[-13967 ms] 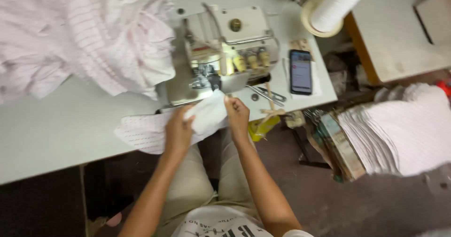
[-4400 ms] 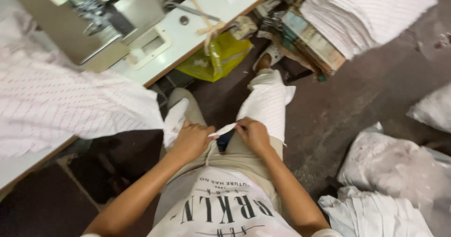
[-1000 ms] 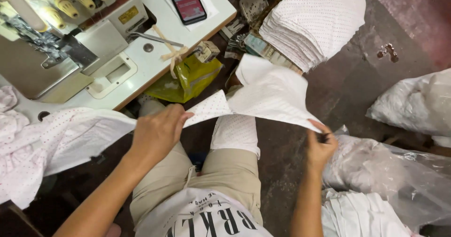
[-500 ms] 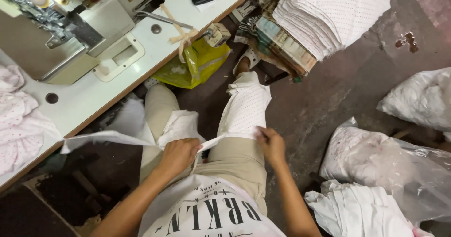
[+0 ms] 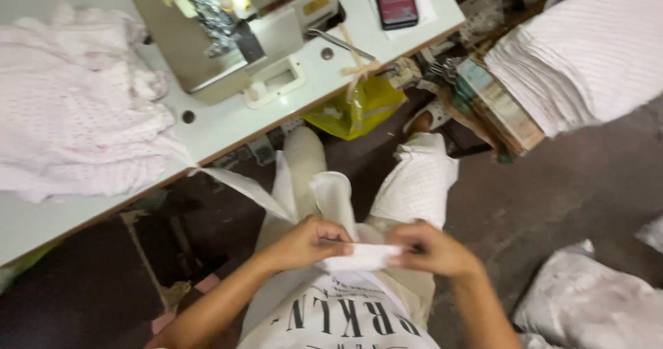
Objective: Organizing and stacking sewn white fabric pieces at a sewing workstation.
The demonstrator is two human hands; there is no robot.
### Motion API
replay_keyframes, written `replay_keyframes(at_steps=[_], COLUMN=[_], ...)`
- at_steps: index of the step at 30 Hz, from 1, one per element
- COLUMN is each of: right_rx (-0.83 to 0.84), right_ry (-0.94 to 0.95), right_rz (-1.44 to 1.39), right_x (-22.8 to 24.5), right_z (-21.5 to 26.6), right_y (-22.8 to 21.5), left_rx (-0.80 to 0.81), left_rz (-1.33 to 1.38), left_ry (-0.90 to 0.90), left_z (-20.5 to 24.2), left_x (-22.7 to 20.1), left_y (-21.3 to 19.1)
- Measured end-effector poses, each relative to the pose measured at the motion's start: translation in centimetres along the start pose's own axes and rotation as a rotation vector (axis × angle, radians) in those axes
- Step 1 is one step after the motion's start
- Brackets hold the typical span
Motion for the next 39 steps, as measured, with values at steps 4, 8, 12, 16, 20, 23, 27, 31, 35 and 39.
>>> replay_keyframes(at_steps=[4, 8, 12, 16, 20, 23, 27, 31, 35, 39], right_rx=[-0.353, -0.976, -1.432, -1.601, -1.665, -1.734, -1.458, -1.207, -0.911, -0.641], right_ry=[-0.412, -0.153, -0.349, -0.427, -0.273, -0.243, 0.48, 0.644, 0.369, 0.256], right_rz=[-0.34, 0.037, 0.367, 0.424, 0.34, 0.19, 0.161, 0.332, 0.406, 0.265], right_x=[7.0, 0.7, 4.8, 0.3, -11.2, -17.5, -24.0, -13.3, -14.9, -16.6], right_z=[6.7, 7.1, 8.4, 14.0, 15.0, 14.6, 15.4, 7.4, 0.5, -5.0], right_y=[-3.9, -10.9, -10.2, -9.8, -9.9, -7.9, -6.7, -2.6, -0.9, -1.0], left_rx=[-0.125, -0.529, -0.865, -0.794, -0.556, -0.421, -0.167, -0.083, -0.126, -0.083], left_rz=[-0.501, -0.698, -0.801, -0.875, -0.824, -0.767, -0.728, -0.647, -0.653, -0.74], left_ry=[-0.314, 0.006, 0.373, 0.391, 0.224, 0.106, -0.027, -0.084, -0.068, 0.025], left_z=[2.8, 0.6, -1.4, -2.6, -5.6, -7.0, -6.7, -5.0, -5.1, -5.2], left_x=[3.0, 2.3, -3.7, -2.7, 2.5, 8.0, 11.1, 8.3, 7.5, 8.7], left_y=[-6.7, -9.5, -9.6, -7.7, -3.6, 0.7, 4.2, 3.3, 3.8, 4.8])
Point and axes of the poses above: each hand's wrist, its own z-axis away from the middle knuckle, its own y-axis out of the palm, x = y × z, the point moved 3 cm from there along -z, towards the middle knuckle, and after that the axes turned 12 degrees about -z, right-handed, at the moved point
